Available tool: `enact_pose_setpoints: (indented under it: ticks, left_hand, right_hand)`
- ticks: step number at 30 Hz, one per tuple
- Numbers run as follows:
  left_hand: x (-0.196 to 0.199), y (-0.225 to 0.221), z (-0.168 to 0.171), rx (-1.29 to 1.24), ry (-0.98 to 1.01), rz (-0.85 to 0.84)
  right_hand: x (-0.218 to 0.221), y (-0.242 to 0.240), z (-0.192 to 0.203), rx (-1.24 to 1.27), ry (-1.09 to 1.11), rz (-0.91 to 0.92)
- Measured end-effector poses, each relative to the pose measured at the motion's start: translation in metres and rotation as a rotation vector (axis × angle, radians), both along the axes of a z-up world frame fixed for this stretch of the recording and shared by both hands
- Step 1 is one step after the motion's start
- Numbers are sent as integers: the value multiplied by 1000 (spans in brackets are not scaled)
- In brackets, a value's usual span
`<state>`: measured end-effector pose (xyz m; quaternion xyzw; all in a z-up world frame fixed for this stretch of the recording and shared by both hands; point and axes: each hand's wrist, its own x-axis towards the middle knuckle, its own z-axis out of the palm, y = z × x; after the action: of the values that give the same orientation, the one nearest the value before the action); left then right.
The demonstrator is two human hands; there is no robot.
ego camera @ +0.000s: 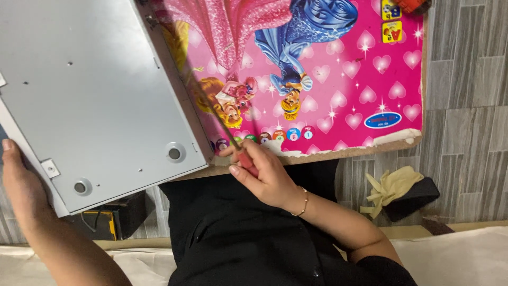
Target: Removing screws and prying open the metal cover of an electronic device using a screwdriver.
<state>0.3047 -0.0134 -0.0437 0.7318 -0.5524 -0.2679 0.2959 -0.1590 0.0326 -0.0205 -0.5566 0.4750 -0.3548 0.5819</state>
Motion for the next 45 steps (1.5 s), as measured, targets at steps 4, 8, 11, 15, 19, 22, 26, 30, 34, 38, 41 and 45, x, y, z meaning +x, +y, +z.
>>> enact_pose_setpoints:
  ticks: [4,8,11,15,19,22,26,30,34,38,41,45]
  left_hand:
    - [-20,-3,8,205,79,284]
    - [-8,12,-18,98,328,340]
    - [-59,11,5,-87,384,156]
    - [-118,11,21,-380,317,126]
    - [-162,6,12,-564,194,30]
    - [-197,8,12,-470,171,18]
    - [-241,3,6,-499,242,-36]
    - [-271,1,-2,-526,308,-25]
    - [-286,1,-6,-550,293,-22]
    - [-295,0,-2,-541,266,-38]
    - [-302,1,-3,-535,208,-65]
    - [-298,2,-2,-492,103,-166]
  right_hand:
    - [3,-4,2,28,-43,-44]
    - [7,3,-5,73,18,-48]
    - [7,16,-23,159,-132,-139]
    - [10,27,-36,128,-371,-276]
    - [1,1,-34,77,-430,-428]
    - [-19,-33,-26,55,-394,-477]
    - [-36,-54,-30,-40,-505,-447]
    - [-35,-44,-30,-30,-478,-483]
    - [-26,-20,-40,96,-498,-479]
    - [-12,7,-29,130,-346,-357]
    - [-7,13,-10,45,-150,-340]
    - [-15,10,-8,-298,96,-306]
